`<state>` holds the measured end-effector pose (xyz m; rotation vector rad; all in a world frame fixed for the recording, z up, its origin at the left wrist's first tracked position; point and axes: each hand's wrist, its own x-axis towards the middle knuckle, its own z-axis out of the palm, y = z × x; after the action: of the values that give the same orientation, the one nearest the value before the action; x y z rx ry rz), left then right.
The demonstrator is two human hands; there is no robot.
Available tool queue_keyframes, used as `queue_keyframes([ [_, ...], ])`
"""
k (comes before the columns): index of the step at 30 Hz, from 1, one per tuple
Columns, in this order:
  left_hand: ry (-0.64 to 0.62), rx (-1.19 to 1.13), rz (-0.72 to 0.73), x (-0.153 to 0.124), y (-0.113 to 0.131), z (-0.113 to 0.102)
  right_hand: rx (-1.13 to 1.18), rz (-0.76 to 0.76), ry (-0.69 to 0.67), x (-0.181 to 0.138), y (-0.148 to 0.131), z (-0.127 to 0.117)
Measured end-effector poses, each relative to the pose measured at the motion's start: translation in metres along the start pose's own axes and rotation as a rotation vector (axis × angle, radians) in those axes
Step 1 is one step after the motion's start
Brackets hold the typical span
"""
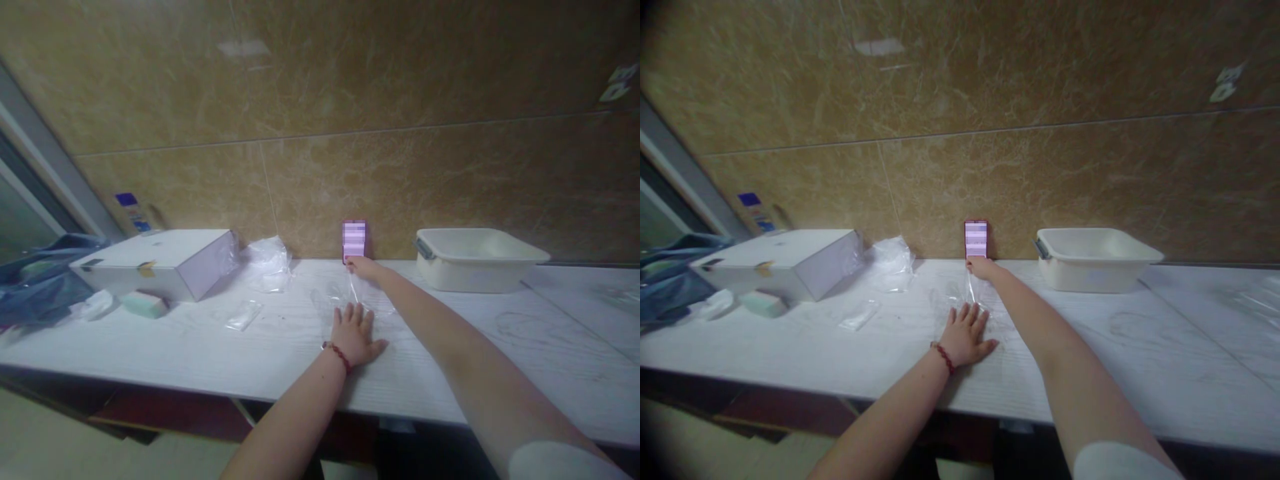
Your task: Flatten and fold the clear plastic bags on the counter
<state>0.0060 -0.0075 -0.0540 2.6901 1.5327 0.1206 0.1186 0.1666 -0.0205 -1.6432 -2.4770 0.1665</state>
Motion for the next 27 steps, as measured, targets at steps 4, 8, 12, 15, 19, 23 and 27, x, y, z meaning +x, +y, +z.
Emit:
queue_keyframes([
  [4, 0.024, -0.013, 0.010, 0.001, -0.001, 0.004, -0.041, 0.029, 0.000, 0.003, -0.002, 0.003],
  [8, 0.046, -0.033, 0.023, 0.001, -0.002, 0.005, -0.074, 0.060, -0.014, 0.001, -0.005, 0.013],
  [12, 0.050, -0.027, 0.018, 0.000, -0.002, 0.006, -0.091, 0.085, 0.001, -0.005, -0.008, 0.020],
  [15, 0.052, -0.021, 0.017, -0.001, -0.002, 0.005, -0.100, 0.146, 0.040, -0.007, -0.009, 0.017],
  [19, 0.082, -0.020, 0.023, -0.001, -0.003, 0.001, -0.104, 0.240, 0.096, -0.014, -0.002, 0.001],
  [23, 0.108, -0.023, 0.017, -0.001, -0.004, -0.001, -0.089, 0.276, 0.046, -0.048, 0.017, -0.024],
  [27, 0.119, -0.048, 0.067, -0.002, -0.002, -0.002, -0.075, 0.329, -0.144, -0.108, 0.034, -0.035],
])
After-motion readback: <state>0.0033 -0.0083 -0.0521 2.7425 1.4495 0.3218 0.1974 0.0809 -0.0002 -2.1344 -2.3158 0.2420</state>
